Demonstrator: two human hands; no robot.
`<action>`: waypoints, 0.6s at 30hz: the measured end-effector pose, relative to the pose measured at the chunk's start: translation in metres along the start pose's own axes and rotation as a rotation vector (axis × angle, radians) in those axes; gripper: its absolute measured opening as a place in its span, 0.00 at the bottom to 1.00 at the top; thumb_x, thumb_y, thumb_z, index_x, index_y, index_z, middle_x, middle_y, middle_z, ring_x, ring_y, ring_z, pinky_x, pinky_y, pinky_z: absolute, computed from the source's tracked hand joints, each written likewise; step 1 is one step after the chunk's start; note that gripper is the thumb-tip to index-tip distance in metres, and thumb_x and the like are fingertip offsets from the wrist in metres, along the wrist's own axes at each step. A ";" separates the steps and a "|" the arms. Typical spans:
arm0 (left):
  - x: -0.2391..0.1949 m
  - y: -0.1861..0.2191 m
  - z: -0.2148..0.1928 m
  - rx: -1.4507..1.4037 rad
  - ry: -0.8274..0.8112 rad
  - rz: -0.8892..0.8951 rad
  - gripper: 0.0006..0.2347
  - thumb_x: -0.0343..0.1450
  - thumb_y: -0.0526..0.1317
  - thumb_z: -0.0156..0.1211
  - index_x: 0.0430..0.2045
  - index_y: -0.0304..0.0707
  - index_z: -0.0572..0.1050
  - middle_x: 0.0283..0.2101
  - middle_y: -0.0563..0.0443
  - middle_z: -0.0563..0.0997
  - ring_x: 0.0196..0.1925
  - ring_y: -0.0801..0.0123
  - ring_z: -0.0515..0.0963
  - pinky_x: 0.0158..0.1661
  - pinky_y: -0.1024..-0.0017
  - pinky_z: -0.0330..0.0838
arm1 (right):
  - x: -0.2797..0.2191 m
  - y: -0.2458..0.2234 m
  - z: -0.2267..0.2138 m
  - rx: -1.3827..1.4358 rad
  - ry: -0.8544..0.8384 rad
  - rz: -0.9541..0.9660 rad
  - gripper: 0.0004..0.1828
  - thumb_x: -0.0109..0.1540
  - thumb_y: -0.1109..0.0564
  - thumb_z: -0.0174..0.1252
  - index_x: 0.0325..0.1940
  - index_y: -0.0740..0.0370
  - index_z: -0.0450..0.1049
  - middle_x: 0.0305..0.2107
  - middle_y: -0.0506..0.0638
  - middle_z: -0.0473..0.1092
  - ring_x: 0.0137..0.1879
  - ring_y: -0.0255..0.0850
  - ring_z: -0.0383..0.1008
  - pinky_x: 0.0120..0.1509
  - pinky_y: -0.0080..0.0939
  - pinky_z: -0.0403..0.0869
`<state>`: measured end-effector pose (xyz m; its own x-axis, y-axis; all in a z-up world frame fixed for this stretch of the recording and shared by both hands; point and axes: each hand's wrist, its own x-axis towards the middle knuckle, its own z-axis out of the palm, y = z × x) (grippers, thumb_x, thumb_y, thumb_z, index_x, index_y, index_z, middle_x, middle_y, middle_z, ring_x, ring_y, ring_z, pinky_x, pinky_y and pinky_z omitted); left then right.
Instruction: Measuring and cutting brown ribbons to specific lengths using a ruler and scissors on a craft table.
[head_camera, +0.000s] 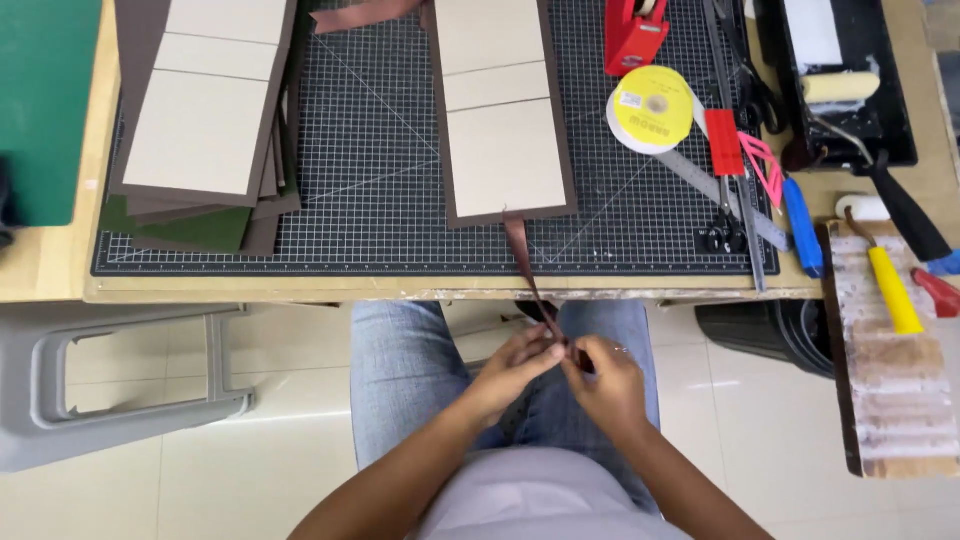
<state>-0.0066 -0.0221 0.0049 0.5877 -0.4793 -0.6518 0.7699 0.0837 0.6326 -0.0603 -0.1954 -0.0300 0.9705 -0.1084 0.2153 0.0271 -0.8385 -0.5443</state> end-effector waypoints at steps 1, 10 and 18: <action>0.009 -0.013 0.005 0.002 0.001 -0.001 0.44 0.66 0.60 0.73 0.72 0.35 0.58 0.70 0.30 0.65 0.73 0.43 0.64 0.67 0.52 0.65 | -0.003 -0.009 -0.009 0.002 0.001 0.001 0.09 0.57 0.51 0.71 0.30 0.47 0.75 0.18 0.38 0.73 0.30 0.40 0.77 0.41 0.38 0.74; 0.004 0.011 0.030 -0.505 -0.078 0.193 0.16 0.73 0.34 0.58 0.57 0.31 0.75 0.53 0.33 0.82 0.57 0.53 0.82 0.57 0.62 0.75 | -0.015 -0.021 -0.048 0.410 -0.023 -0.012 0.14 0.54 0.51 0.74 0.26 0.55 0.74 0.33 0.47 0.77 0.44 0.47 0.78 0.52 0.43 0.73; -0.003 0.064 0.040 -0.641 -0.376 0.348 0.25 0.76 0.35 0.57 0.70 0.34 0.61 0.67 0.27 0.69 0.66 0.47 0.73 0.61 0.59 0.74 | 0.036 -0.057 -0.039 1.377 -0.183 0.393 0.22 0.67 0.52 0.54 0.62 0.64 0.65 0.50 0.54 0.74 0.59 0.43 0.73 0.67 0.52 0.68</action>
<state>0.0308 -0.0501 0.0637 0.7846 -0.5846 -0.2067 0.6180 0.7103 0.3370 -0.0359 -0.1728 0.0404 0.9830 -0.0499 -0.1769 -0.1411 0.4121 -0.9001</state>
